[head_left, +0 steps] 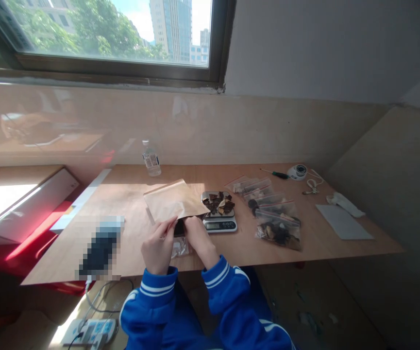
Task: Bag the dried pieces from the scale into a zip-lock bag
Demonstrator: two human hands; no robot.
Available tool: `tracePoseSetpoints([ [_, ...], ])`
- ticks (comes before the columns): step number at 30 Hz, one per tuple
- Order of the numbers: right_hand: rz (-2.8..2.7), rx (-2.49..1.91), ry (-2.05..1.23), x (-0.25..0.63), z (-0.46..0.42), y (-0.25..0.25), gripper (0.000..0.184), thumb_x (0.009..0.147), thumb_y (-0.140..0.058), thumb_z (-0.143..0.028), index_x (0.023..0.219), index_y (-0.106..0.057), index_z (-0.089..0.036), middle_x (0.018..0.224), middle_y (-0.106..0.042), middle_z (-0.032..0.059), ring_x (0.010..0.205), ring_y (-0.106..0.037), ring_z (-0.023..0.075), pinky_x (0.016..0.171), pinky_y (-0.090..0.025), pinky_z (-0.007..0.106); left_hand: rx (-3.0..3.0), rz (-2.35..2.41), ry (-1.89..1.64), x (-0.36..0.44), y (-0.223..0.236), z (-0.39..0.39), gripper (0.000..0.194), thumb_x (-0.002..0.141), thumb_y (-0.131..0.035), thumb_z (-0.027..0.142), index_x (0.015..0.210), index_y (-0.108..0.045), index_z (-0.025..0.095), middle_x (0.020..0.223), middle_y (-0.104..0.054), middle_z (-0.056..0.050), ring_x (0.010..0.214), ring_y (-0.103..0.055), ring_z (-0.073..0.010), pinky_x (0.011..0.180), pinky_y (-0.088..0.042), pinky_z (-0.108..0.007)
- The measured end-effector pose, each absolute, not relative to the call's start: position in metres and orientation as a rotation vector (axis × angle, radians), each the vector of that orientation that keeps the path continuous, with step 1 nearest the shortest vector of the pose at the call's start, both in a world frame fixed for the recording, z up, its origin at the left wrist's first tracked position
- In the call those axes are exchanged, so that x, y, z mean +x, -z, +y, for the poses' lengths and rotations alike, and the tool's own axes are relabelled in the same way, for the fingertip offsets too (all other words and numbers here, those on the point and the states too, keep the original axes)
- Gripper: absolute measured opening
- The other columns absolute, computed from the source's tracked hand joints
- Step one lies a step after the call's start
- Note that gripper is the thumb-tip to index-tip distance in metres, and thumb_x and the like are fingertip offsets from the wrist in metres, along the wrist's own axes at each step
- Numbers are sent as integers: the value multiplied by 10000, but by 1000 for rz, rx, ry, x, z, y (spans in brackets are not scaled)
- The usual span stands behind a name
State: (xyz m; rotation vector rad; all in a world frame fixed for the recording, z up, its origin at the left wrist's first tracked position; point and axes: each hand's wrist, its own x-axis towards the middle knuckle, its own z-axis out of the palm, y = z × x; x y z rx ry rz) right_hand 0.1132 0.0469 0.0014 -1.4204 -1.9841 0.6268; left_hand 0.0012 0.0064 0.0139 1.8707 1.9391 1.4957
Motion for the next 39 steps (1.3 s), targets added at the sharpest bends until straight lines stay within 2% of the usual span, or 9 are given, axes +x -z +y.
tracePoseSetpoints([
  [6, -1887, -1115, -471, 117, 38, -19, 361, 898, -382, -78, 1140, -623, -194, 1088, -669, 78, 1068, -557, 200, 934, -454, 338, 1816, 2064, -1537, -2, -45, 24, 178, 806, -587, 343, 868, -730, 256, 793, -699, 9, 707, -636, -141, 638, -452, -240],
  [13, -1230, -905, -744, 144, 21, -51, 251, 922, -447, -221, 1103, -619, -223, 1147, -651, 43, 1099, -579, 165, 987, -438, 340, 1687, 2089, -1588, -3, -87, 72, 195, 802, -577, 376, 871, -710, 251, 846, -678, 6, 679, -623, -136, 650, -468, -262],
  [16, -1046, -955, -907, 163, 26, -38, 271, 865, -549, -304, 1100, -611, -184, 1147, -658, 79, 1068, -610, 191, 944, -474, 343, 1533, 2152, -1709, -16, -95, 106, 308, 832, -531, 446, 940, -676, 197, 880, -654, -32, 740, -619, -162, 728, -486, -310],
  [18, -958, -1044, -957, 177, 30, -19, 313, 818, -604, -339, 1075, -614, -161, 1076, -688, 99, 981, -651, 204, 880, -510, 346, 1414, 2188, -1833, -27, -96, 125, 443, 860, -465, 503, 1063, -611, 138, 1025, -611, -86, 798, -608, -177, 808, -480, -373],
  [21, -954, -1151, -918, 197, 39, 7, 280, 780, -636, -344, 979, -638, -147, 974, -714, 100, 905, -672, 209, 837, -524, 346, 1386, 2089, -2002, -38, -85, 134, 533, 915, -351, 483, 1208, -457, 50, 1226, -462, -185, 1056, -532, -238, 931, -431, -440],
  [25, -1197, -1265, -676, 208, 72, 14, 205, 817, -574, -308, 944, -661, -174, 997, -704, 84, 931, -654, 205, 861, -503, 353, 1516, 2075, -2107, -29, -49, 106, 488, 910, -404, 400, 1285, -354, 92, 1308, -347, -183, 1280, -324, -263, 1071, -294, -490],
  [30, -1672, -1439, -335, 208, 115, 3, 172, 800, -515, -128, 832, -677, -178, 1051, -666, 101, 1065, -572, 233, 972, -416, 413, 1479, 1978, -1906, 0, 9, 52, 417, 841, -501, 327, 1205, -411, 145, 1297, -346, -164, 1242, -368, -268, 976, -417, -473],
  [33, -1754, -1550, -236, 218, 105, 6, 258, 792, -465, -76, 897, -686, -157, 1204, -578, 143, 1192, -476, 264, 1031, -358, 457, 1525, 1899, -1714, 6, 33, 31, 250, 846, -455, 313, 1032, -519, 158, 1173, -461, -138, 1120, -481, -253, 855, -496, -417],
  [39, -1725, -1506, -311, 235, 25, 12, 322, 851, -375, -112, 972, -661, -193, 1102, -599, 116, 1097, -521, 239, 955, -440, 446, 1635, 1723, -1311, 3, 53, 13, 207, 846, -412, 311, 854, -587, 202, 879, -620, -61, 817, -605, -212, 746, -506, -378],
])
